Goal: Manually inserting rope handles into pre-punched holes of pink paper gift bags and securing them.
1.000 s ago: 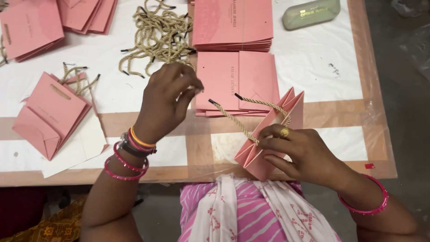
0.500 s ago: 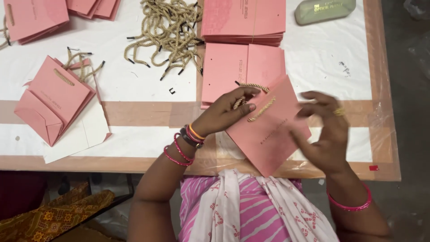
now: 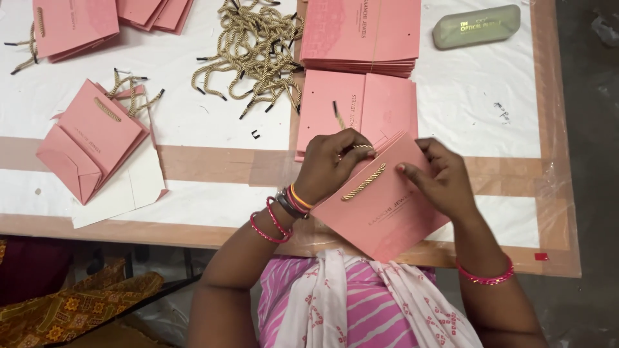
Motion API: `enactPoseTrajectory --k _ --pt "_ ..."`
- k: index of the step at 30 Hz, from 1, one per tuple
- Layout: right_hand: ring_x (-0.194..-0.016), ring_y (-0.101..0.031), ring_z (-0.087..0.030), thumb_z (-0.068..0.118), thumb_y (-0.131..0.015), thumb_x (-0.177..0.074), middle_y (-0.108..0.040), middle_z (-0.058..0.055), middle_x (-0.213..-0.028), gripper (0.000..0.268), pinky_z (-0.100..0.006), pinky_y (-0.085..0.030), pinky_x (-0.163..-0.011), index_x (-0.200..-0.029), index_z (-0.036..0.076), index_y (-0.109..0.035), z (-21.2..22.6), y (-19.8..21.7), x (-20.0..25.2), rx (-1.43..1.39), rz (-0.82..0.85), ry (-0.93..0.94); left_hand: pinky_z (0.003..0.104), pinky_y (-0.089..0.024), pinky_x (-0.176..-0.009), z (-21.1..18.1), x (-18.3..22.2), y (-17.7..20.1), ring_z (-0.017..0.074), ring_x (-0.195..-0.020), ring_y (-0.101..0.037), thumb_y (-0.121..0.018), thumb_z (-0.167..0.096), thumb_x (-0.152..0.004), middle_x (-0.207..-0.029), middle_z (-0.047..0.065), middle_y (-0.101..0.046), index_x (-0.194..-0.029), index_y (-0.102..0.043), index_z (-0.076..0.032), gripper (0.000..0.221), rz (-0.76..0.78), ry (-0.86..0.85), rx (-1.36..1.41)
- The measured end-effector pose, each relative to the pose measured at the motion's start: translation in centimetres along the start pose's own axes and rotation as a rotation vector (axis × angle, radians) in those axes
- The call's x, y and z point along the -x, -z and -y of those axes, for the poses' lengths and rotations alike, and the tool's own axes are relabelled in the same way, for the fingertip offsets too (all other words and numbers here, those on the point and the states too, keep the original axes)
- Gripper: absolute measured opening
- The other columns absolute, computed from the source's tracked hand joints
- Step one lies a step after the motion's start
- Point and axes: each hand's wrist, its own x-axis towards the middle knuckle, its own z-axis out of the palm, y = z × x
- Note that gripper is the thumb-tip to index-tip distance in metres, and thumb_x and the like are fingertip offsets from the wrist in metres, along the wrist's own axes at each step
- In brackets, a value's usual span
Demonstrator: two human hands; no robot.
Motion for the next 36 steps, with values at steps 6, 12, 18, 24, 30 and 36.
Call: enactPoseTrajectory --k 6,12,18,24,30,36 --pt "-0.104 -0.068 -0.011 0.009 -0.076 -0.091 -0.075 -0.008 -0.115 0.043 -0.027 -0.055 -0.093 -0.13 -0.004 -0.065 2.5 -0.6 0.7 0.072 0.073 0.154 0.028 -0.061 -0.07 0.4 1.1 0.0 0.0152 -0.077 -0.078 -0.063 -0.003 -0.097 -0.084 0.01 -0.078 -0.095 -0.069 0.003 0.008 -0.104 0.066 0.062" --pt "-0.095 -0.07 -0.014 0.009 -0.077 -0.096 -0.074 -0.009 -0.108 0.04 -0.032 -0.06 -0.079 -0.133 -0.002 -0.066 5.7 6.8 4.8 0.421 -0.218 0.111 0.03 -0.062 -0.088 4.5 1.6 5.1 0.0159 -0.096 -0.073 -0.057 -0.013 -0.107 -0.116 0.009 -0.069 -0.125 -0.052 0.001 0.024 -0.253 0.016 0.444" --pt "-0.104 -0.071 -0.019 -0.007 -0.068 -0.088 -0.074 -0.011 -0.123 0.029 -0.033 -0.058 -0.082 -0.112 0.008 -0.063 8.9 4.3 8.4 0.787 -0.166 0.33 0.031 -0.06 -0.089 4.8 4.7 9.9 0.0156 -0.095 -0.071 -0.06 -0.009 -0.108 -0.101 0.013 -0.074 -0.145 -0.045 0.006 0.042 -0.416 0.154 0.244" --pt "-0.106 -0.073 -0.028 0.006 -0.072 -0.078 -0.072 -0.012 -0.127 0.055 -0.032 -0.062 -0.062 -0.133 0.011 -0.064 6.8 1.4 6.6 0.334 0.17 -0.024 0.027 -0.058 -0.085 8.1 6.9 10.8 0.0134 -0.089 -0.07 -0.06 -0.007 -0.104 -0.098 0.012 -0.074 -0.139 -0.049 0.007 0.039 -0.373 0.279 0.15" --pt "-0.125 -0.059 -0.043 0.034 -0.089 -0.072 -0.059 -0.028 -0.139 0.088 -0.05 -0.051 -0.101 -0.144 -0.003 -0.052 -2.2 3.8 3.2 0.873 -0.073 0.178 0.025 -0.056 -0.073 16.8 7.5 14.7 0.0119 -0.082 -0.07 -0.06 -0.006 -0.099 -0.093 0.009 -0.075 -0.128 -0.06 0.001 0.03 -0.522 0.419 0.118" --pt "-0.113 -0.062 -0.041 0.043 -0.09 -0.066 -0.064 -0.022 -0.13 0.094 -0.05 -0.052 -0.093 -0.144 0.004 -0.056 -1.9 0.9 3.5 0.954 0.011 -0.144 0.037 -0.058 -0.072 17.3 2.3 12.4 0.0215 -0.082 -0.073 -0.078 -0.017 -0.086 -0.093 0.008 -0.077 -0.111 -0.071 -0.012 0.026 -0.507 0.317 -0.636"
